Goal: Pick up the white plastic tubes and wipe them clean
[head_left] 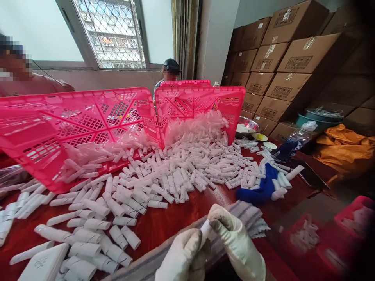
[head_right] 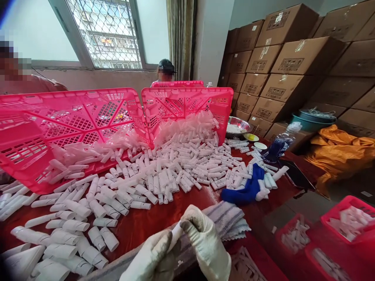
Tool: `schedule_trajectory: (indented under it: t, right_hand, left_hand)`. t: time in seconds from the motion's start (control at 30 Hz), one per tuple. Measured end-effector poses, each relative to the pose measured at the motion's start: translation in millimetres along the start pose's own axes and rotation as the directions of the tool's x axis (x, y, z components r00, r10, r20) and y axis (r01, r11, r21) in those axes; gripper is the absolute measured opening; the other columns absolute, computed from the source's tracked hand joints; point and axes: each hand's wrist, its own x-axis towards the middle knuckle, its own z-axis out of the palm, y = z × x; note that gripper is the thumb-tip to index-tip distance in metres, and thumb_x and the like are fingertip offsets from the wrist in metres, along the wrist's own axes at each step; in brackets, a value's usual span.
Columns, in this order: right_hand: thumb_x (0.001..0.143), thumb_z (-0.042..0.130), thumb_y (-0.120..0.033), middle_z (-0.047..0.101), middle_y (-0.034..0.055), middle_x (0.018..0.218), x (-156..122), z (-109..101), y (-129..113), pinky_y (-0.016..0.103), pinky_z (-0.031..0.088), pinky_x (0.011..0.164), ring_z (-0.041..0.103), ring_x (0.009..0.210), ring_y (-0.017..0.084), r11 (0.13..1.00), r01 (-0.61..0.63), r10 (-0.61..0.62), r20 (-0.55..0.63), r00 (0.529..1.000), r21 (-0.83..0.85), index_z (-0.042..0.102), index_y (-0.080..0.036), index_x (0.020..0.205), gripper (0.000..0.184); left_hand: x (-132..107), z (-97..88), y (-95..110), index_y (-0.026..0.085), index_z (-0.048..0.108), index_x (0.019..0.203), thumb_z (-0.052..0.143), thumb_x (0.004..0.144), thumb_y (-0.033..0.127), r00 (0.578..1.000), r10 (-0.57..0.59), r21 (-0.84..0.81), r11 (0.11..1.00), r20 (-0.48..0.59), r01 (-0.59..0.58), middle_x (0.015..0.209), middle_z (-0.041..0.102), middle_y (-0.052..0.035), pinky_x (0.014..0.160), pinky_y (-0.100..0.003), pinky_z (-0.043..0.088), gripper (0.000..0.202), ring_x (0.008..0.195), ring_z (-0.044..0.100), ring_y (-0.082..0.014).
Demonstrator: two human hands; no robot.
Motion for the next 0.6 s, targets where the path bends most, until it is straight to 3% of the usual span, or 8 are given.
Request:
schedule_trajectory:
  t: [0.07, 0.1, 0.17, 0.27, 0.33, 0.4, 0.47, 0.6]
  right_hand:
    - [0.079, 0.063, -0.042, 0.05, -0.0039, 0.068, -1, 3, 3, 0.023, 0.044, 0.062, 0.048, 0.064, 0.015, 1.0, 0.013, -0.013, 0.02, 1.0, 0.0, 0.055, -0.024, 0.068, 0.022]
    - [0.079, 0.062, -0.044, 0.052, -0.003, 0.071, -3, 2, 5, 0.024, 0.046, 0.064, 0.051, 0.067, 0.016, 1.0, 0.005, -0.005, 0.02, 1.0, -0.006, 0.058, -0.025, 0.073, 0.02]
    - [0.079, 0.059, -0.049, 0.059, 0.0, 0.078, -8, -9, 8, 0.027, 0.048, 0.068, 0.056, 0.074, 0.019, 0.996, -0.041, 0.041, -0.003, 0.999, -0.074, 0.061, -0.025, 0.084, 0.025]
    - [0.078, 0.057, -0.05, 0.065, 0.0031, 0.077, -23, -50, 10, 0.028, 0.05, 0.069, 0.06, 0.075, 0.021, 0.933, -0.179, 0.159, -0.09, 0.983, -0.311, 0.064, -0.023, 0.085, 0.029]
    - [0.073, 0.063, -0.044, 0.068, 0.0028, 0.073, -30, -81, 7, 0.029, 0.05, 0.067, 0.062, 0.071, 0.022, 0.822, -0.264, 0.207, -0.167, 0.964, -0.504, 0.065, -0.024, 0.079, 0.021]
    - [0.072, 0.063, -0.039, 0.07, 0.0019, 0.071, -28, -98, 4, 0.03, 0.049, 0.066, 0.063, 0.069, 0.023, 0.688, -0.279, 0.178, -0.217, 0.96, -0.67, 0.065, -0.027, 0.077, 0.013]
    - [0.078, 0.056, -0.038, 0.07, 0.0021, 0.076, -9, -94, 5, 0.029, 0.048, 0.066, 0.064, 0.071, 0.022, 0.58, -0.217, 0.068, -0.22, 0.973, -0.785, 0.065, -0.028, 0.083, 0.014]
    - [0.085, 0.047, -0.029, 0.068, 0.0073, 0.097, 65, -46, 14, 0.027, 0.046, 0.074, 0.062, 0.085, 0.02, 0.414, -0.095, -0.126, -0.161, 0.979, -0.905, 0.062, -0.019, 0.102, 0.025]
  left_hand:
    - [1, 1.3, -6, 0.02, 0.054, 0.085, 0.055, 0.074, 0.065, 0.996, -0.057, -0.106, 0.992, 0.072, 0.065, 0.052, 0.031, 0.009, 0.041, -0.019, 0.021, 0.047, 0.042, 0.021, -0.0061]
    - [1, 1.3, -10, 0.019, 0.055, 0.086, 0.053, 0.075, 0.065, 0.998, -0.037, -0.042, 0.998, 0.056, 0.039, 0.053, 0.036, 0.0076, 0.042, -0.019, 0.025, 0.047, 0.042, 0.026, -0.0065]
    - [3, -2.4, -13, 0.019, 0.06, 0.085, 0.052, 0.08, 0.059, 0.995, 0.095, 0.284, 0.954, 0.024, -0.098, 0.063, 0.053, 0.0009, 0.054, -0.022, 0.038, 0.041, 0.053, 0.045, -0.0108]
    - [7, -24.6, -7, 0.02, 0.065, 0.101, 0.053, 0.084, 0.041, 0.939, 0.343, 0.768, 0.599, 0.009, -0.227, 0.097, 0.066, -0.0085, 0.081, -0.031, 0.043, 0.03, 0.089, 0.058, -0.0238]
    - [12, -49.0, 6, 0.02, 0.061, 0.112, 0.05, 0.085, 0.029, 0.854, 0.51, 0.929, 0.355, -0.101, -0.102, 0.112, 0.063, -0.0113, 0.092, -0.039, 0.038, 0.03, 0.102, 0.055, -0.0281]
    - [20, -72.6, 21, 0.022, 0.062, 0.109, 0.044, 0.088, 0.021, 0.8, 0.569, 0.971, 0.23, -0.191, 0.068, 0.108, 0.063, -0.0081, 0.092, -0.041, 0.039, 0.028, 0.101, 0.056, -0.0262]
    - [28, -87.1, 33, 0.021, 0.062, 0.104, 0.049, 0.088, 0.027, 0.801, 0.561, 0.972, 0.206, -0.21, 0.11, 0.105, 0.063, -0.0048, 0.087, -0.039, 0.043, 0.021, 0.097, 0.058, -0.0232]
    - [35, -83.9, 38, 0.017, 0.063, 0.093, 0.056, 0.086, 0.034, 0.814, 0.544, 0.976, 0.182, -0.203, 0.122, 0.097, 0.063, -0.0048, 0.082, -0.039, 0.045, 0.02, 0.09, 0.059, -0.0205]
